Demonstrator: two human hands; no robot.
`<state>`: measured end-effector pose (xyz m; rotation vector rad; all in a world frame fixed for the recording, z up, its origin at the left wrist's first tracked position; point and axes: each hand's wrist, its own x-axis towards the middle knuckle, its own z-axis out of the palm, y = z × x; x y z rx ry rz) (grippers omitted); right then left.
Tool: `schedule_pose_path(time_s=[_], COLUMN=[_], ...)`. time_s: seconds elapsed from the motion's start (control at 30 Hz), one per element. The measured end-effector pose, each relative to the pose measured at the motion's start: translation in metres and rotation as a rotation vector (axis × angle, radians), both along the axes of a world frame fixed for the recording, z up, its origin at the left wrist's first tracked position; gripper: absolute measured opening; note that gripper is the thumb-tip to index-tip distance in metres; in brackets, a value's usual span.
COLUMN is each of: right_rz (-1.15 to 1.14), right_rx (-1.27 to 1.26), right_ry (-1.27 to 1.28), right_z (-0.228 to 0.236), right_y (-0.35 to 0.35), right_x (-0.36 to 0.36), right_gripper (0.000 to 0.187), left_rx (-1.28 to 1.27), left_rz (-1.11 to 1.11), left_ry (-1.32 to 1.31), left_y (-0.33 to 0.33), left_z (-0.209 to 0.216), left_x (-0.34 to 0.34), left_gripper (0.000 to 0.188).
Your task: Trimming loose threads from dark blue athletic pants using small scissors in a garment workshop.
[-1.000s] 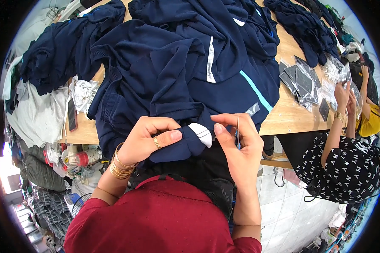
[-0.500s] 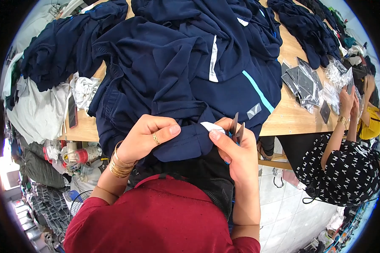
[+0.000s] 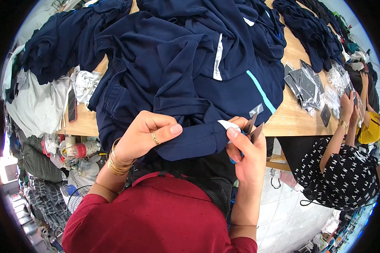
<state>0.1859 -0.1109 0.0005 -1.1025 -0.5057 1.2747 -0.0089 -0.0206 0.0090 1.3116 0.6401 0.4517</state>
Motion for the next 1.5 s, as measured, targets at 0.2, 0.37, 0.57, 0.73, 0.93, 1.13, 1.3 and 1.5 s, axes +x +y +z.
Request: schedule_pose_path(time_s=[0.2, 0.37, 0.57, 0.73, 0.93, 1.13, 1.3, 1.5], right_rz=[-0.04, -0.058, -0.053, -0.093, -0.078, -0.093, -0.105, -0.087], right_rx=[-0.007, -0.015, -0.02, -0.039, -0.04, -0.061, -0.067, -0.046], right_ry=[0.002, -0.007, 0.035, 0.042, 0.061, 0.036, 0.022, 0.034], right_z=[0.0009, 0.0031, 0.0005, 0.0011, -0.003, -0.001, 0.0001, 0.0], right_y=[-0.0014, -0.0009, -0.0014, -0.0003, -0.0004, 0.0001, 0.0015, 0.0017], right_x=[0.0014, 0.0001, 0.0025, 0.001, 0.0033, 0.0019, 0.0009, 0.0024], right_gripper=[0.015, 0.017, 0.016, 0.016, 0.017, 0.018, 0.018, 0.018], left_rx=[0.009, -0.023, -0.08, -0.085, -0.109, -0.13, -0.118, -0.098], left_rz=[0.004, -0.004, -0.001, -0.001, 0.014, 0.032, 0.062, 0.033], left_ry=[0.003, -0.003, -0.069, -0.075, -0.056, -0.067, -0.067, -0.045], left_y=[0.0003, 0.001, 0.0003, 0.0003, 0.0005, 0.0003, 0.0002, 0.0018], left_z=[0.0022, 0.0022, 0.0007, 0.0007, 0.0008, 0.0009, 0.0003, 0.0012], left_x=[-0.0008, -0.0007, -0.0011, -0.0015, -0.0009, -0.0002, -0.0006, -0.0013], left_gripper=[0.032, 0.032, 0.027, 0.025, 0.022, 0.02, 0.02, 0.02])
